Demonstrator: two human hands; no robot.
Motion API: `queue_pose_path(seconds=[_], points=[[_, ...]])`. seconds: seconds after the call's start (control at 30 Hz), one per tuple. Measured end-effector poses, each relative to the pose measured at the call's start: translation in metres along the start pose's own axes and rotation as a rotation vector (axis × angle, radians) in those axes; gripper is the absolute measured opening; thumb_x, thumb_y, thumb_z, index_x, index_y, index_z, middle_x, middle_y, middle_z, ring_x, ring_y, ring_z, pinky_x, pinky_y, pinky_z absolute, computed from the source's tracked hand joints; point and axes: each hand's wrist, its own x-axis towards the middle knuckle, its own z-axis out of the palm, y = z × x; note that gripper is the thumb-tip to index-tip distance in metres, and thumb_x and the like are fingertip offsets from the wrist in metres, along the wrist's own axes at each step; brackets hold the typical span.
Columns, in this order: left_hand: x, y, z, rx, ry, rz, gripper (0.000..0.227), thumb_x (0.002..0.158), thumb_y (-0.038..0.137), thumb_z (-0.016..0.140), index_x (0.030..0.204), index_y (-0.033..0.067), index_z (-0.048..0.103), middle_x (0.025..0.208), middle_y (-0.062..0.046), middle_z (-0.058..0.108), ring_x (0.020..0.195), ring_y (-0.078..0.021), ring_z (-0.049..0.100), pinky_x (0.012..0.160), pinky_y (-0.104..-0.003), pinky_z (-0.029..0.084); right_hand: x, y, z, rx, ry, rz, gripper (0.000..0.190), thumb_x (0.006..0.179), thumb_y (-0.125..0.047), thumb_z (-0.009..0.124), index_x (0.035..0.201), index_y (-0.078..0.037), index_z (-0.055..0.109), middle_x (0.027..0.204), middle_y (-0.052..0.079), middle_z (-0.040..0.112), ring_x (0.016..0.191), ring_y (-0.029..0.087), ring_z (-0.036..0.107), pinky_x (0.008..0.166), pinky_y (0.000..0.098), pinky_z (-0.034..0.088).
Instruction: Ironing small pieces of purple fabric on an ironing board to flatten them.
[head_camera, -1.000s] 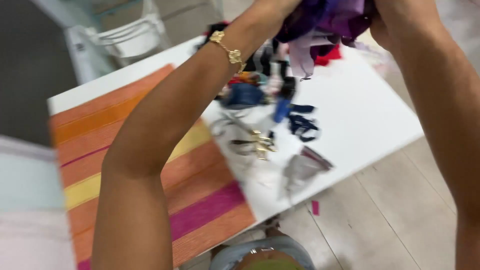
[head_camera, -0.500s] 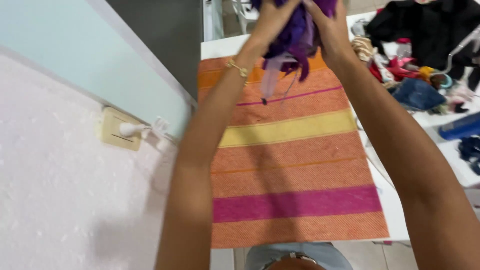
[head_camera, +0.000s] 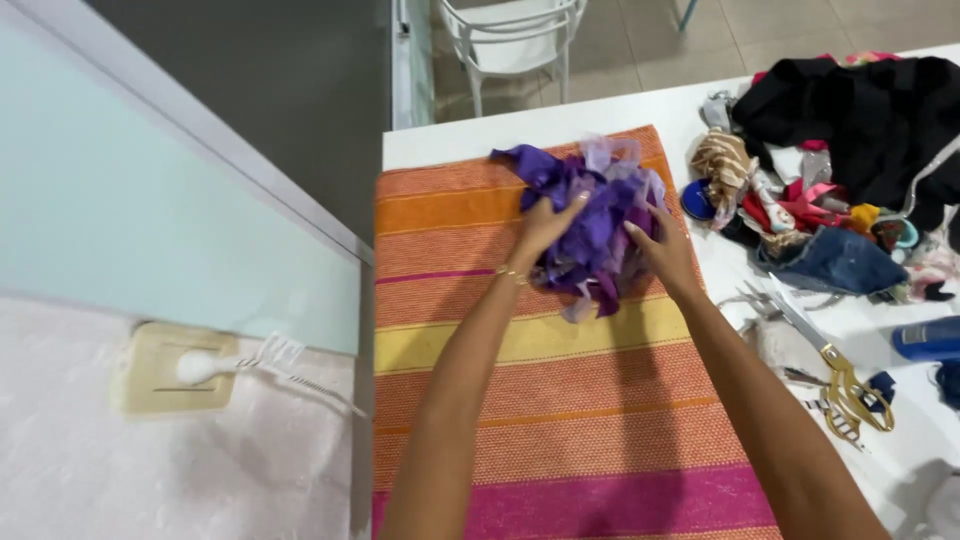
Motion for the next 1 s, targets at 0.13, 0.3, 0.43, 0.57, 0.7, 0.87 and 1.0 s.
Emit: queue_pose_path(seconds=[0.13,0.3,0.43,0.57,0.7,0.87,1.0], points=[[-0.001,-0.036,-0.027,0.103,0.34,0.286,0.045,0.109,0.049,0.06,0.09,0.0122,0.078,0.084,-0.014,0.078,0.088,-0.0358,0.078,0.081,-0.049,0.054,-0.051,-0.034,-0.03,-0.227,0.178,-0.157,0.049,0.107,-0.029,0.081,0.15,-0.012,0.065,0.166,0.028,0.042,0.149,0.057,0.046,0.123,0.0738,0.031],[-0.085,0.06,-0.047,-0.469,0.287,0.357,0.037,0.109,0.037,0.069,0.12,0.0026,0.079,0.107,-0.02,0.081,0.098,-0.0285,0.078,0.087,-0.037,0.064,-0.066,-0.105,-0.02,0.053,0.122,-0.368,0.03,0.108,-0.017,0.078,0.138,-0.011,0.072,0.139,0.015,0.068,0.134,0.037,0.065,0.112,0.0507,0.052],[-0.162,0.135,-0.074,-0.681,-0.206,0.581,0.024,0.112,0.015,0.065,0.131,0.0005,0.071,0.087,-0.021,0.078,0.052,-0.0226,0.076,0.046,-0.032,0.064,-0.091,-0.174,-0.019,0.418,-0.285,-0.246,0.055,0.118,-0.047,0.042,0.141,-0.01,0.074,0.133,0.018,0.077,0.135,0.033,0.068,0.118,0.0534,0.049],[-0.229,0.172,-0.102,-0.521,-0.413,0.68,0.029,0.106,0.008,0.072,0.133,-0.0004,0.071,0.087,-0.021,0.08,0.049,-0.0181,0.073,0.042,-0.027,0.061,-0.103,-0.196,-0.012,1.05,-0.612,-0.194,0.096,0.104,-0.081,0.019,0.136,-0.01,0.074,0.12,0.017,0.077,0.113,0.03,0.078,0.109,0.0496,0.059],[-0.295,0.155,-0.127,-0.33,-0.574,0.532,0.011,0.101,0.007,0.073,0.109,-0.0012,0.076,0.076,-0.02,0.079,0.042,-0.0148,0.069,0.037,-0.021,0.053,-0.167,-0.304,-0.063,0.964,-0.28,-0.056,0.028,0.109,-0.038,0.066,0.107,-0.011,0.072,0.094,0.001,0.076,0.088,0.018,0.081,0.092,0.0449,0.07],[-0.357,0.092,-0.165,-0.17,-0.616,0.386,0.019,0.103,0.011,0.071,0.105,-0.0058,0.08,0.077,-0.024,0.082,0.037,-0.0138,0.066,0.035,-0.021,0.05,-0.169,-0.226,-0.109,0.86,-0.007,-0.133,0.019,0.118,-0.026,0.065,0.113,-0.009,0.071,0.093,0.009,0.077,0.086,0.025,0.084,0.086,0.0433,0.075],[-0.37,0.02,-0.18,0.038,-0.518,0.126,0.029,0.101,0.028,0.074,0.097,0.0012,0.082,0.079,-0.009,0.086,0.043,-0.0087,0.063,0.051,-0.018,0.054,-0.235,-0.23,-0.13,0.666,-0.189,-0.044,0.066,0.11,-0.044,0.057,0.153,0.006,0.057,0.117,0.018,0.075,0.097,0.031,0.077,0.092,0.0438,0.069]])
